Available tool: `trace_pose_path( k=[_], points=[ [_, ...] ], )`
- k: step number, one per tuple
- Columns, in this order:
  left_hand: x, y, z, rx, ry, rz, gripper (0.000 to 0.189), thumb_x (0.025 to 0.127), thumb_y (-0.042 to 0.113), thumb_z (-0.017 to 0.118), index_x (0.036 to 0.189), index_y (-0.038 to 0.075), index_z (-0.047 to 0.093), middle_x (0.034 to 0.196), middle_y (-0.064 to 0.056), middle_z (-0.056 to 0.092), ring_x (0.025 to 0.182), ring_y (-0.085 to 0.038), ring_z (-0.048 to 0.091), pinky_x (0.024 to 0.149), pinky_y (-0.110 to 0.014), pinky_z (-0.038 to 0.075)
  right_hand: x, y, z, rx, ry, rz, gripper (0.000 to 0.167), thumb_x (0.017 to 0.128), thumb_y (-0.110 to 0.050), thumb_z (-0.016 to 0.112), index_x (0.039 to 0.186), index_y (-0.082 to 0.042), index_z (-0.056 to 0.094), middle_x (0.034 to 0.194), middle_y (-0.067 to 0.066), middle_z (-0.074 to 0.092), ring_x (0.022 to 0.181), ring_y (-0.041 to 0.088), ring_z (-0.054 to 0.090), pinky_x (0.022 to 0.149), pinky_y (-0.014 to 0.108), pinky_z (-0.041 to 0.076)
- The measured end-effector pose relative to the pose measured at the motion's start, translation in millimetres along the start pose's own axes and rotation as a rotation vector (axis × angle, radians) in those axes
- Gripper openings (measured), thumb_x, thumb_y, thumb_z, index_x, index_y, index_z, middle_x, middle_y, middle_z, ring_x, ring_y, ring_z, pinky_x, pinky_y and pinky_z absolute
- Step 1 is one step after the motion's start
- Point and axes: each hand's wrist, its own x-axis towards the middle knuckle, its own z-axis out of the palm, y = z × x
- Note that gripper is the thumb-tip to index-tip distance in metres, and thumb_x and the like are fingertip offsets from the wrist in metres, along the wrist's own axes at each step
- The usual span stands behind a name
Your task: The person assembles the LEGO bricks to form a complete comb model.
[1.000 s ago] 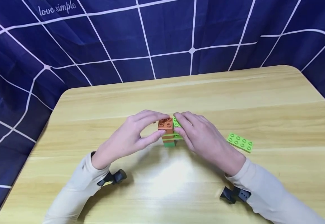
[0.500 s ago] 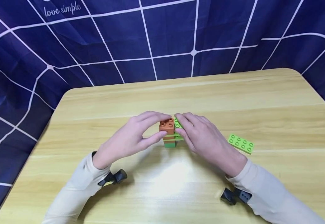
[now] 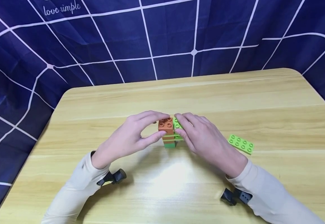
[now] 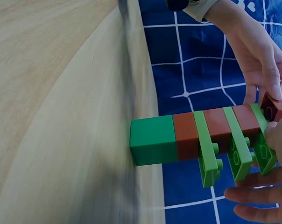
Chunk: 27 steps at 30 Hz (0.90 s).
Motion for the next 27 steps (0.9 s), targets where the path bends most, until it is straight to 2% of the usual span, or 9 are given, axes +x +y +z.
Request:
trace_pose_path(
  k=[10,16,21,24,27],
  points=[
    [1.5,-4.0,0.7,-0.053,0.027,0.012,0.033,0.094,0.011,0.064,0.123,-0.004,0.059,0.116,-0.012,0.065,0.107,-0.016,0.062,0.096,-0.016,0.046,0.4,-1,-1,-0.005,-0.013,0.005,0.059,0.105,-0.042,0.027,0.127,0.005,0.055,0.115,0.022,0.062,0.100,0.038,0.063,0.082,0.054,0.053],
    [2.0,-6.8,4.9,-0.072,0.062,-0.027,0.034,0.091,0.008,0.067,0.121,-0.005,0.061,0.114,-0.013,0.066,0.097,-0.016,0.063,0.085,-0.019,0.052,0.6,-1,-2,-0.009,-0.021,0.013,0.060,0.105,-0.042,0.027,0.128,0.006,0.054,0.115,0.022,0.062,0.100,0.039,0.063,0.083,0.054,0.053],
    [2.4,-6.2,6.8,-0.050,0.054,-0.048,0.035,0.092,0.010,0.067,0.123,-0.005,0.060,0.117,-0.013,0.065,0.099,-0.017,0.063,0.087,-0.020,0.052,3.0,-2,-7,0.026,-0.038,0.039,0.060,0.104,-0.044,0.032,0.129,0.006,0.054,0.120,0.022,0.060,0.108,0.039,0.059,0.090,0.055,0.049],
    [2.4,-6.4,6.4,-0.050,0.048,-0.061,0.037,0.091,0.010,0.067,0.124,-0.005,0.060,0.117,-0.012,0.065,0.099,-0.016,0.063,0.086,-0.020,0.053,7.2,-5,-12,0.072,0.002,0.051,0.058,0.103,-0.045,0.036,0.132,0.002,0.054,0.124,0.019,0.059,0.114,0.037,0.056,0.095,0.054,0.046],
    [2.1,-6.5,5.6,-0.076,0.042,-0.081,0.041,0.091,0.010,0.068,0.128,-0.005,0.056,0.115,-0.011,0.066,0.098,-0.015,0.064,0.086,-0.018,0.051,14.3,-9,-15,0.113,0.071,0.028,0.056,0.103,-0.044,0.037,0.131,0.001,0.056,0.124,0.016,0.060,0.114,0.033,0.057,0.097,0.050,0.046]
  ],
)
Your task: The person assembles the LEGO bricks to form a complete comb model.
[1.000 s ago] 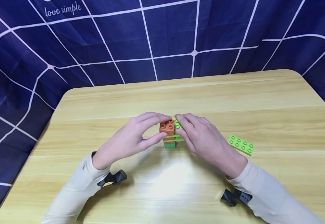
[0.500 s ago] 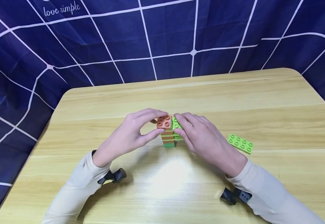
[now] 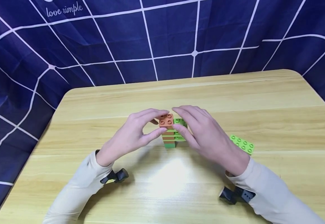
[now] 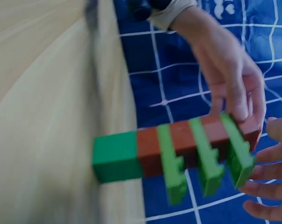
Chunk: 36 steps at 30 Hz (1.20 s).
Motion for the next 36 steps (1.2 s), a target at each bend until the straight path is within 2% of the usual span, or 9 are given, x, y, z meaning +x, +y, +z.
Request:
trace_pose_path(
  k=[4,10,14,18,27,32,36],
  points=[
    [-0.6,-1.6,2.1,-0.058,0.021,-0.014,0.045,0.089,0.010,0.069,0.129,-0.004,0.050,0.110,-0.010,0.068,0.095,-0.015,0.065,0.085,-0.015,0.050,7.1,-3,4,-0.012,0.026,-0.044,0.055,0.104,-0.042,0.037,0.122,0.003,0.061,0.115,0.016,0.064,0.108,0.032,0.060,0.094,0.047,0.048],
    [-1.9,-3.6,1.7,-0.084,0.054,-0.024,0.033,0.088,0.014,0.072,0.116,-0.002,0.062,0.107,-0.009,0.070,0.093,-0.014,0.067,0.086,-0.014,0.050,8.8,-1,7,-0.036,0.025,-0.064,0.054,0.104,-0.042,0.037,0.117,0.003,0.064,0.108,0.015,0.067,0.102,0.031,0.061,0.091,0.047,0.049],
    [-2.8,-2.7,-0.8,-0.099,0.069,-0.047,0.028,0.092,0.017,0.068,0.114,0.000,0.067,0.108,-0.007,0.070,0.093,-0.011,0.066,0.087,-0.016,0.050,9.8,-1,10,-0.018,0.039,-0.097,0.051,0.104,-0.038,0.037,0.116,0.003,0.064,0.106,0.014,0.067,0.101,0.030,0.062,0.091,0.045,0.050],
    [-1.7,-2.0,0.6,-0.102,0.081,-0.067,0.027,0.093,0.017,0.065,0.114,0.000,0.068,0.107,-0.007,0.071,0.092,-0.010,0.067,0.086,-0.016,0.051,9.7,-1,12,0.001,0.043,-0.089,0.050,0.104,-0.038,0.037,0.115,0.003,0.064,0.106,0.014,0.067,0.100,0.030,0.062,0.090,0.045,0.050],
    [-1.9,-1.1,1.7,-0.057,0.038,-0.133,0.036,0.096,0.021,0.062,0.123,-0.002,0.063,0.112,-0.009,0.070,0.093,-0.011,0.068,0.083,-0.017,0.053,9.7,-1,14,-0.002,0.035,-0.068,0.052,0.104,-0.038,0.037,0.115,0.006,0.063,0.107,0.016,0.067,0.102,0.030,0.062,0.090,0.044,0.052],
    [-0.3,-3.0,2.2,-0.052,0.018,-0.122,0.037,0.098,0.020,0.058,0.126,-0.003,0.061,0.116,-0.011,0.068,0.103,-0.014,0.066,0.088,-0.024,0.054,10.3,0,15,-0.003,0.039,-0.069,0.052,0.104,-0.037,0.037,0.115,0.007,0.063,0.107,0.017,0.067,0.103,0.030,0.062,0.090,0.044,0.052],
    [1.0,-5.1,3.4,-0.065,0.007,-0.111,0.035,0.099,0.021,0.057,0.125,-0.002,0.062,0.116,-0.009,0.068,0.105,-0.013,0.065,0.088,-0.021,0.053,9.9,1,16,0.011,0.050,-0.075,0.051,0.104,-0.037,0.038,0.114,0.006,0.063,0.107,0.016,0.067,0.103,0.030,0.062,0.090,0.044,0.052]
  ],
)
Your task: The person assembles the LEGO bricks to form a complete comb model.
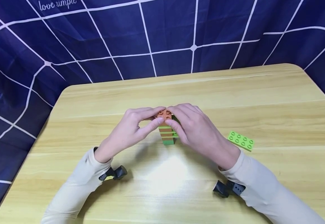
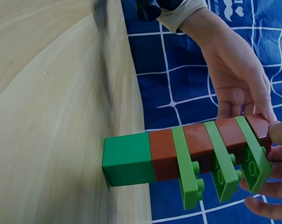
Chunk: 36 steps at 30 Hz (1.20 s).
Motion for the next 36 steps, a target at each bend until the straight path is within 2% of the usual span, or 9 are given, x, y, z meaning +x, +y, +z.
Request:
trace_pose_path(
  k=[7,12,18,29,36],
  points=[
    [-0.4,-3.0,-0.2,-0.025,-0.008,-0.018,0.032,0.098,0.022,0.058,0.122,0.002,0.065,0.113,-0.005,0.070,0.097,-0.008,0.067,0.084,-0.016,0.052,-0.4,-0.1,1.6,0.003,0.005,0.002,0.051,0.104,-0.038,0.038,0.113,0.006,0.063,0.105,0.016,0.067,0.101,0.030,0.062,0.088,0.044,0.053],
    [-0.9,-5.0,-0.2,-0.072,0.043,-0.034,0.025,0.093,0.022,0.066,0.111,0.004,0.070,0.097,-0.001,0.072,0.086,-0.004,0.067,0.080,-0.016,0.053,-0.1,0.0,2.2,-0.010,-0.008,0.007,0.051,0.104,-0.038,0.038,0.112,0.006,0.063,0.105,0.016,0.068,0.100,0.030,0.063,0.088,0.045,0.053],
    [-0.7,-5.0,-0.3,-0.092,0.079,-0.028,0.022,0.091,0.021,0.069,0.106,0.004,0.071,0.093,-0.001,0.072,0.084,-0.004,0.067,0.080,-0.015,0.053,0.6,-0.5,1.1,-0.029,-0.012,0.004,0.052,0.104,-0.038,0.038,0.112,0.006,0.064,0.105,0.017,0.067,0.100,0.031,0.062,0.089,0.046,0.051],
    [4.5,-3.1,-3.4,-0.187,0.016,-0.101,0.022,0.092,0.019,0.068,0.106,0.003,0.070,0.096,-0.002,0.071,0.087,-0.004,0.065,0.081,-0.016,0.053,0.2,-0.6,-1.5,-0.048,-0.008,0.007,0.053,0.104,-0.038,0.037,0.111,0.007,0.063,0.104,0.018,0.067,0.099,0.032,0.062,0.088,0.047,0.052],
    [1.6,-3.3,-2.3,-0.166,0.015,-0.119,0.024,0.093,0.021,0.067,0.109,0.004,0.069,0.099,-0.002,0.071,0.088,-0.005,0.065,0.083,-0.018,0.053,1.0,-1.5,0.1,-0.029,-0.017,0.010,0.052,0.104,-0.039,0.037,0.111,0.006,0.063,0.103,0.017,0.067,0.098,0.031,0.063,0.087,0.047,0.052]
  ],
)
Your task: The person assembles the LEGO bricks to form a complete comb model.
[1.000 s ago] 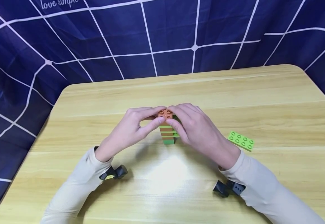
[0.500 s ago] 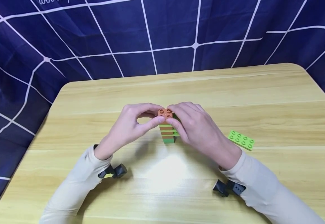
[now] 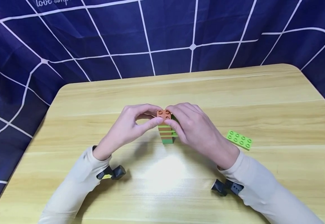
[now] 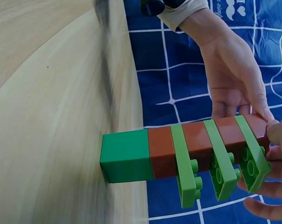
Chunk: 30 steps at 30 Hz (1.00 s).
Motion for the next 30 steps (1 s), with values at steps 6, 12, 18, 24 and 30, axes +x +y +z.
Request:
trace_pose_path(
  k=[6,12,18,24,30],
  points=[
    [-7.4,-1.4,1.2,0.023,0.025,-0.009,0.025,0.093,0.023,0.066,0.109,0.004,0.069,0.103,-0.002,0.071,0.089,-0.007,0.066,0.083,-0.018,0.053,0.5,-3.4,2.4,0.031,-0.007,0.001,0.051,0.104,-0.038,0.038,0.112,0.005,0.064,0.104,0.015,0.067,0.099,0.029,0.063,0.088,0.044,0.053],
    [-8.0,-0.3,5.3,0.039,0.025,-0.002,0.027,0.094,0.024,0.065,0.112,0.004,0.068,0.104,-0.002,0.071,0.091,-0.008,0.066,0.084,-0.021,0.054,-3.1,-3.3,0.8,0.033,-0.020,0.036,0.052,0.103,-0.040,0.038,0.111,0.005,0.063,0.104,0.015,0.068,0.100,0.028,0.063,0.088,0.043,0.053],
    [-5.0,-2.0,6.4,0.026,0.025,-0.010,0.026,0.094,0.023,0.065,0.111,0.004,0.068,0.102,-0.002,0.071,0.090,-0.008,0.066,0.084,-0.022,0.054,-3.5,-1.0,1.2,0.066,-0.005,0.042,0.051,0.103,-0.040,0.039,0.112,0.005,0.063,0.102,0.015,0.069,0.097,0.029,0.063,0.084,0.045,0.054],
    [-3.6,-5.6,6.2,0.038,0.036,-0.008,0.027,0.094,0.025,0.065,0.111,0.004,0.068,0.104,-0.003,0.071,0.094,-0.008,0.066,0.086,-0.021,0.053,-1.3,1.9,1.5,0.075,-0.003,0.046,0.053,0.102,-0.042,0.040,0.112,0.004,0.064,0.103,0.014,0.069,0.098,0.029,0.063,0.085,0.044,0.054],
    [-8.7,-2.2,5.5,0.021,0.033,-0.016,0.026,0.094,0.026,0.065,0.110,0.005,0.068,0.101,-0.001,0.071,0.090,-0.007,0.066,0.085,-0.027,0.055,-4.3,-3.0,3.1,0.059,0.002,0.049,0.055,0.102,-0.043,0.040,0.113,0.005,0.064,0.101,0.015,0.069,0.097,0.029,0.064,0.082,0.045,0.056]
  ],
)
